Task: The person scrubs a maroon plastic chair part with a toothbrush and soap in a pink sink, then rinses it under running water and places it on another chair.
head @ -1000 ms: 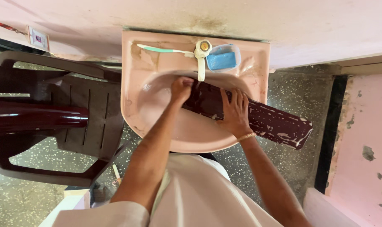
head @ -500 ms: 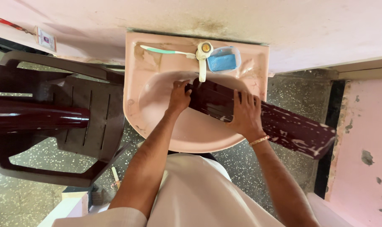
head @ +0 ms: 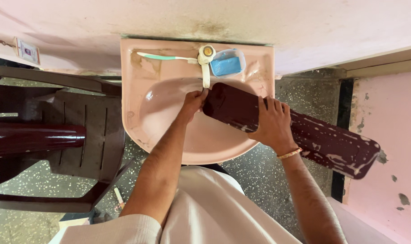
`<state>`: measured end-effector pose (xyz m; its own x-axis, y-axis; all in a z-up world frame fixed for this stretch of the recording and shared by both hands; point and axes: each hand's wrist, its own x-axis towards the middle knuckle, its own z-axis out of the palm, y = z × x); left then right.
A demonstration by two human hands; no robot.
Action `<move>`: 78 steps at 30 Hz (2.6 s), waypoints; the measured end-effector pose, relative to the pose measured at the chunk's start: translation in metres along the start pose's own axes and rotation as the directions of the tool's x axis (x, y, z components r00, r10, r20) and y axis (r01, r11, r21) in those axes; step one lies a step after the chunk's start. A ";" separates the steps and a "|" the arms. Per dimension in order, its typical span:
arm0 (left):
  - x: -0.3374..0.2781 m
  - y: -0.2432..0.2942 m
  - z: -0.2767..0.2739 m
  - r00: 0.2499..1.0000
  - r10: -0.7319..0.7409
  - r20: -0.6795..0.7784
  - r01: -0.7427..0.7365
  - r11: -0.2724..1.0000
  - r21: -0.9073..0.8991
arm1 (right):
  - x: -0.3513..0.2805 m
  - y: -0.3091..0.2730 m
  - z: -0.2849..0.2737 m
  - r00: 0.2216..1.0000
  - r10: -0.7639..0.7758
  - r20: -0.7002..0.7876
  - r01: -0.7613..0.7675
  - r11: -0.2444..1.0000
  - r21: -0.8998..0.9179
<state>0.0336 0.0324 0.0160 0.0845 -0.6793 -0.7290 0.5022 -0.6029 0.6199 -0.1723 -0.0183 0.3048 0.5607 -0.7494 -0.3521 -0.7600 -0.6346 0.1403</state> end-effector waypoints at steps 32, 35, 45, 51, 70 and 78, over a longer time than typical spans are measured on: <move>-0.002 -0.001 -0.013 0.932 0.358 -0.052 -0.354 0.933 0.069 | -0.002 0.011 0.006 0.991 0.038 0.126 -0.053 0.991 0.120; 0.001 -0.019 -0.025 0.950 0.313 -0.010 -0.313 0.950 -0.001 | 0.003 0.013 0.002 0.970 -0.046 0.240 -0.026 0.958 0.287; -0.014 -0.039 -0.073 0.964 0.231 0.132 -0.192 0.947 -0.259 | 0.065 0.027 0.010 0.607 -0.340 0.718 -0.217 0.798 0.562; 0.002 -0.068 -0.092 0.961 0.274 -0.030 -0.276 0.949 -0.154 | 0.099 0.022 0.013 0.481 -0.253 0.840 -0.405 0.785 0.469; 0.012 -0.013 -0.063 0.856 0.279 -0.435 0.001 0.841 0.540 | 0.113 -0.027 0.072 0.975 -0.173 0.139 0.041 0.756 0.653; 0.002 -0.031 -0.061 0.828 0.365 -0.425 -0.084 0.830 0.551 | 0.146 -0.071 0.126 0.851 -0.264 0.455 -0.524 -0.491 0.695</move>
<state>0.0709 0.0752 -0.0221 0.6193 -0.6049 -0.5006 -0.0641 -0.6744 0.7355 -0.0778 -0.0594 0.1270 0.5281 -0.3841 -0.7574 -0.1489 0.8362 -0.5279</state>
